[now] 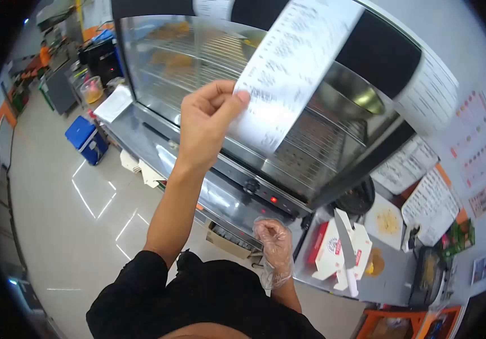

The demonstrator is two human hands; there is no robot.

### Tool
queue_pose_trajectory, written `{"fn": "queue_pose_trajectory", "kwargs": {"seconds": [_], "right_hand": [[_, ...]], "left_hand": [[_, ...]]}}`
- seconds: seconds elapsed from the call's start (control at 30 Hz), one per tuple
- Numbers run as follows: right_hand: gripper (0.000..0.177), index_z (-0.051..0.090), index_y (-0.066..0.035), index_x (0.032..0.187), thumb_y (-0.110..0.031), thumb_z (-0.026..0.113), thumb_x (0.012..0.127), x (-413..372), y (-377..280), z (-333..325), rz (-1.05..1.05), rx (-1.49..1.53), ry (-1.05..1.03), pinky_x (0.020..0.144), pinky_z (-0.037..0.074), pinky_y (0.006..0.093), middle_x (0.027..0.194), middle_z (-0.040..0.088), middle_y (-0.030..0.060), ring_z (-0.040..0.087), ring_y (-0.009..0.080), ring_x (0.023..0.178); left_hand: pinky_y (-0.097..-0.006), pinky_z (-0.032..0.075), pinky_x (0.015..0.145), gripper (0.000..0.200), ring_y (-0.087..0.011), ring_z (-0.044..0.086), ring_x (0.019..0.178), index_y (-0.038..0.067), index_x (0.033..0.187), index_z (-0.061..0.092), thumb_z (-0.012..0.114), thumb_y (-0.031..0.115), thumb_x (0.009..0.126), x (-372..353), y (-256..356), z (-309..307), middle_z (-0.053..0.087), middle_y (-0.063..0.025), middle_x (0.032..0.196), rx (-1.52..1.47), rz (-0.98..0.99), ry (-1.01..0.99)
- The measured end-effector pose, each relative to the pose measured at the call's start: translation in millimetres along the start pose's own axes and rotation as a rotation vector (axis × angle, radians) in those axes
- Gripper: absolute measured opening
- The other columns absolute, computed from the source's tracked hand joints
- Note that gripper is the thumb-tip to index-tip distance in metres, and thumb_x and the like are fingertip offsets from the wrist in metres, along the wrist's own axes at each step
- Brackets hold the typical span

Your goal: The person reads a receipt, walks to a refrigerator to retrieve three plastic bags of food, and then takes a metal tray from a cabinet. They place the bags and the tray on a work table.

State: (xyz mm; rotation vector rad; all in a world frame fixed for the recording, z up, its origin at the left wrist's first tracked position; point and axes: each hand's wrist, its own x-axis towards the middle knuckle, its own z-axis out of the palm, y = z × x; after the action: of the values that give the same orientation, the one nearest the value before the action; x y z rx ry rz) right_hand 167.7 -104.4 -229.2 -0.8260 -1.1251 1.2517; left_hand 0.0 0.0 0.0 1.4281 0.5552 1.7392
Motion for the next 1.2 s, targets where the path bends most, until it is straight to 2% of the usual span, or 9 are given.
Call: {"fn": "queue_pose_trajectory", "kwargs": {"seconds": [0.07,0.1,0.4,0.5,0.6,0.67,0.87,1.03,1.2], "right_hand": [[0.01,0.065,0.004,0.097,-0.006,0.061,0.094,4.2,7.2,-6.5,-0.033,0.025,-0.038,0.065,0.046,0.0257,0.086,0.063,0.0075,0.056,0.012,0.071],[0.01,0.065,0.004,0.097,-0.006,0.061,0.094,8.2,-2.8,1.8,0.027,-0.098,-0.08,0.065,0.046,0.0257,0.086,0.063,0.0075,0.056,0.012,0.071],[0.01,0.066,0.004,0.097,-0.004,0.063,0.091,62.2,100.9,245.1,0.201,-0.081,-0.378,0.065,0.047,0.0239,0.085,0.065,0.0077,0.057,0.0105,0.07],[0.01,0.066,0.004,0.097,-0.004,0.064,0.091,65.4,96.7,304.0,0.165,0.167,-0.409,0.064,0.047,0.0239,0.083,0.064,0.0064,0.057,0.01,0.069],[0.01,0.066,0.003,0.096,-0.005,0.064,0.09,72.2,113.6,314.7,0.2,0.151,-0.48,0.063,0.048,0.0245,0.081,0.064,0.0057,0.058,0.0102,0.068],[0.01,0.066,0.003,0.096,-0.006,0.064,0.091,68.2,139.2,440.8,0.279,-0.062,-0.511,0.063,0.049,0.0245,0.081,0.064,0.0059,0.058,0.0106,0.068],[0.01,0.066,0.002,0.094,-0.006,0.065,0.09,124.2,252.3,628.9,0.309,-0.136,-0.554,0.06,0.046,0.023,0.08,0.064,0.005,0.056,0.0098,0.065],[0.012,0.066,0.003,0.093,-0.008,0.065,0.09,201.9,340.9,843.4,0.373,-0.158,-0.537,0.058,0.043,0.0232,0.076,0.063,0.0055,0.054,0.0097,0.062],[0.02,0.067,0.003,0.094,-0.017,0.061,0.094,227.3,398.3,1113.0,0.273,-0.139,-0.975,0.06,0.047,0.024,0.075,0.064,0.006,0.058,0.0105,0.064]], "left_hand": [[-0.0199,0.048,0.064,0.015,-0.0067,0.064,0.073,-0.007,0.098,0.065,0.064,0.007,0.09,-18.7,6.8,-4.7,0.071,-0.0084,0.085,0.023,-0.119,-0.021],[-0.0199,0.048,0.064,0.015,-0.0067,0.064,0.073,-0.007,0.098,0.065,0.064,0.007,0.09,-30.1,6.7,-43.9,0.071,-0.0084,0.085,-0.072,-0.126,0.087],[-0.0195,0.05,0.065,0.015,-0.0064,0.064,0.073,-0.006,0.098,0.065,0.064,0.008,0.091,-74.3,88.6,-303.3,0.071,-0.0079,0.085,0.105,-0.109,0.421],[-0.0194,0.049,0.065,0.016,-0.0057,0.064,0.072,-0.005,0.098,0.065,0.064,0.009,0.092,-61.0,144.1,-300.5,0.071,-0.0073,0.084,0.373,-0.091,0.423],[-0.0206,0.05,0.067,0.015,-0.0069,0.064,0.076,-0.005,0.099,0.064,0.063,0.008,0.092,-77.9,149.3,-327.7,0.071,-0.0077,0.086,0.45,-0.083,0.576],[-0.0208,0.05,0.067,0.015,-0.0073,0.064,0.076,-0.005,0.099,0.064,0.063,0.008,0.092,-107.0,185.3,-489.0,0.071,-0.0082,0.087,0.346,-0.057,0.718],[-0.0215,0.048,0.068,0.015,-0.0075,0.063,0.072,-0.005,0.098,0.065,0.062,0.008,0.092,-121.5,228.6,-728.4,0.071,-0.0084,0.084,0.425,0.064,0.938],[-0.0215,0.051,0.066,0.016,-0.0083,0.065,0.076,-0.007,0.101,0.064,0.062,0.008,0.093,-91.7,258.8,-944.4,0.071,-0.0093,0.087,0.493,0.032,1.054],[-0.0205,0.05,0.064,0.017,-0.0072,0.064,0.073,-0.007,0.099,0.064,0.062,0.009,0.093,-95.7,325.2,-1137.8,0.07,-0.0082,0.085,0.589,0.044,1.259]]}}
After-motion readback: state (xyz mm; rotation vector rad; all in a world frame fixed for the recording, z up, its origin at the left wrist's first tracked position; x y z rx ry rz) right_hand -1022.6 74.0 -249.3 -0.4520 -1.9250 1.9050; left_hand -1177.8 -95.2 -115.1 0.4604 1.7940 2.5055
